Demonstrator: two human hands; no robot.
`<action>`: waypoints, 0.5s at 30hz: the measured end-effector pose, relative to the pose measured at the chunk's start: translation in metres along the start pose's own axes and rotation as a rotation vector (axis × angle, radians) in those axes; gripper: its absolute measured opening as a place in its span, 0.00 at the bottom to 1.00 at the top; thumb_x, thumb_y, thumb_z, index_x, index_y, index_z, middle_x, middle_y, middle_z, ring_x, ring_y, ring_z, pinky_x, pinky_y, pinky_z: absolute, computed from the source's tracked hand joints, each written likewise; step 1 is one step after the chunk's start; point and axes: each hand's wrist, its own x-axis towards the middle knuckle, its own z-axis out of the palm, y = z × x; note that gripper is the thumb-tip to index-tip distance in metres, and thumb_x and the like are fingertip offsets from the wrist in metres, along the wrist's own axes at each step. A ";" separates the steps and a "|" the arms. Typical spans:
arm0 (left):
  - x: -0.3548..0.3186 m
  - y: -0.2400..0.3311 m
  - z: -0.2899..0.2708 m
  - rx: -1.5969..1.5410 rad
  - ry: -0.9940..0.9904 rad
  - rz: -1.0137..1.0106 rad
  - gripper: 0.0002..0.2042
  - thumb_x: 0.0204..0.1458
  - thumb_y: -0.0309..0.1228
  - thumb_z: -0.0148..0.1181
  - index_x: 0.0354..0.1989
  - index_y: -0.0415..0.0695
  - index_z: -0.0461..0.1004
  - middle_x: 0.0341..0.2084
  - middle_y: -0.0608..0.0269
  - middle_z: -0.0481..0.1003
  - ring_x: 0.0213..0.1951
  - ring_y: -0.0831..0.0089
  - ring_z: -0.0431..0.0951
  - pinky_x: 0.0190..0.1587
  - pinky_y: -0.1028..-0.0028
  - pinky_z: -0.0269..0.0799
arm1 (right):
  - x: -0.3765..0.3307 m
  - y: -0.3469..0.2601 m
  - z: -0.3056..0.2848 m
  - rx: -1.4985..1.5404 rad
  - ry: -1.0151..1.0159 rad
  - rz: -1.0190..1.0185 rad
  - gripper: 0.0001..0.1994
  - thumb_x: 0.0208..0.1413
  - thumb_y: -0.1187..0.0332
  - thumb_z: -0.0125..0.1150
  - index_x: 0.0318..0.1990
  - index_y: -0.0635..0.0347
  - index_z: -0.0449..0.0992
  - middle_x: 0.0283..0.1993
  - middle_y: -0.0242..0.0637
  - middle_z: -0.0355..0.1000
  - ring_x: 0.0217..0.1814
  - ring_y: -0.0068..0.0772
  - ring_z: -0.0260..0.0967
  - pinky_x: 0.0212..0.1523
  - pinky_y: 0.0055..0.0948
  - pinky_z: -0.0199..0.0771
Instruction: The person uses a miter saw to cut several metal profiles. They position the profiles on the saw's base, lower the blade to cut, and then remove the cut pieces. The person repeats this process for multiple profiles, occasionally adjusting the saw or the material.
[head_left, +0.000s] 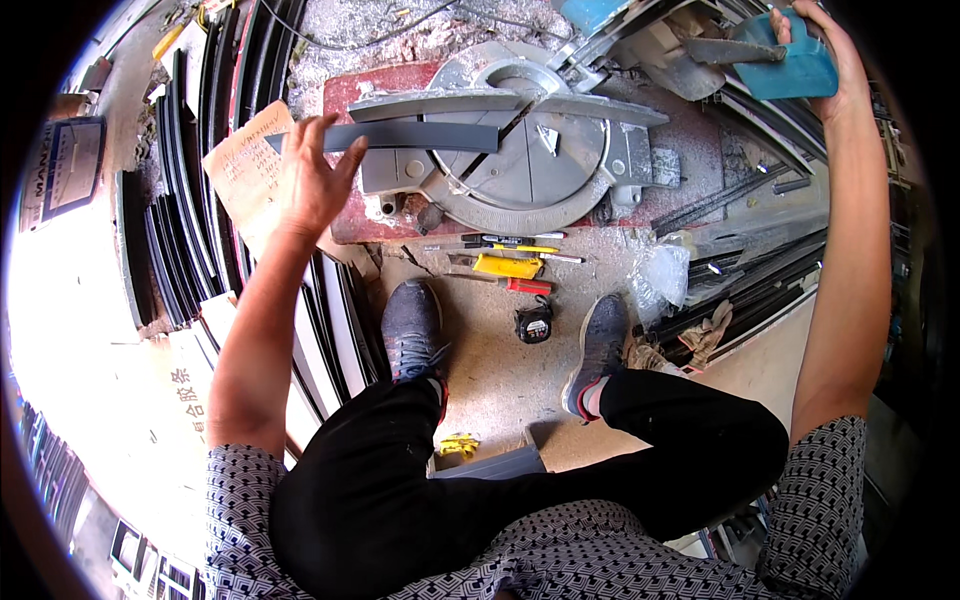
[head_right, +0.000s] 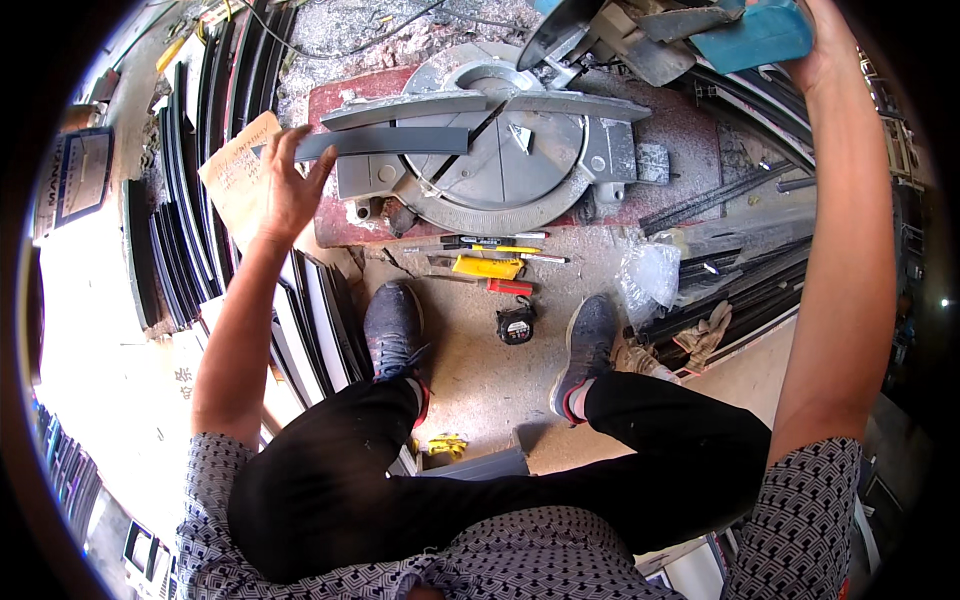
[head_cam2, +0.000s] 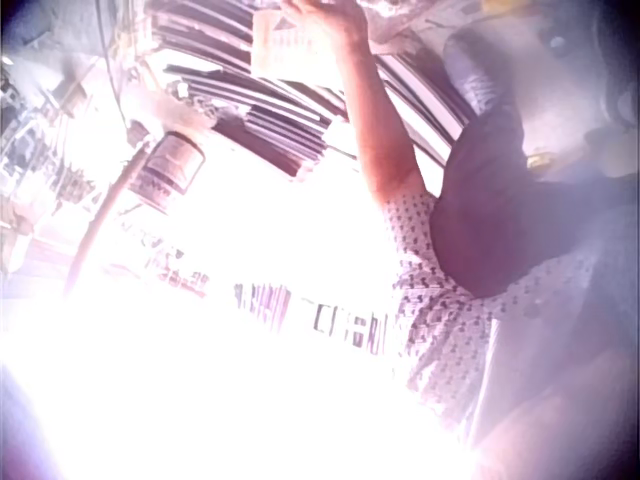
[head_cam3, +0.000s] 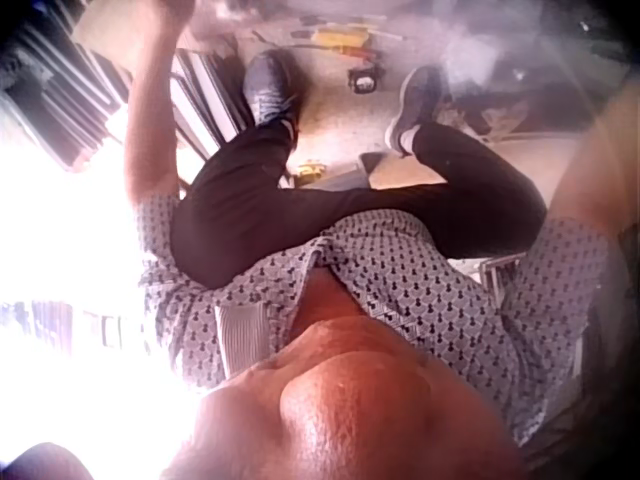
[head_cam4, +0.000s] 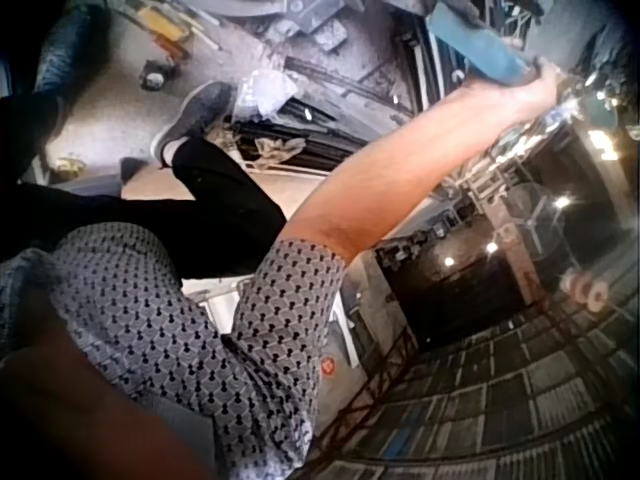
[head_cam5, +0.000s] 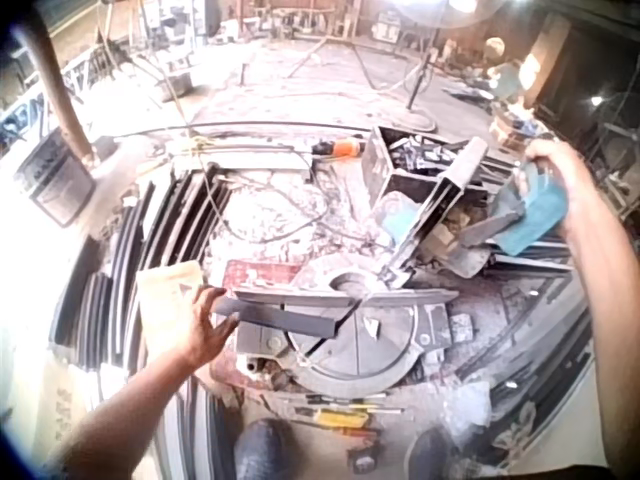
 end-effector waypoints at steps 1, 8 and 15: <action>0.003 -0.013 -0.007 0.006 0.012 0.070 0.31 0.57 0.47 0.71 0.62 0.39 0.73 0.58 0.44 0.73 0.62 0.47 0.71 0.66 0.55 0.67 | -0.002 0.001 0.004 0.025 -0.022 -0.014 0.13 0.56 0.65 0.57 0.43 0.66 0.73 0.41 0.49 0.71 0.34 0.43 0.73 0.30 0.36 0.80; 0.011 -0.047 0.001 0.224 -0.257 0.137 0.37 0.56 0.62 0.62 0.66 0.46 0.72 0.57 0.52 0.75 0.65 0.52 0.70 0.72 0.50 0.53 | -0.011 -0.002 0.010 0.041 -0.031 -0.022 0.06 0.54 0.68 0.59 0.33 0.60 0.73 0.24 0.44 0.74 0.21 0.38 0.72 0.22 0.32 0.77; 0.022 -0.041 0.001 0.222 -0.425 0.063 0.35 0.58 0.62 0.60 0.64 0.47 0.74 0.52 0.51 0.76 0.59 0.52 0.74 0.68 0.50 0.57 | -0.012 0.000 0.011 0.056 -0.018 -0.008 0.06 0.55 0.67 0.60 0.34 0.59 0.73 0.24 0.42 0.74 0.21 0.38 0.72 0.22 0.32 0.75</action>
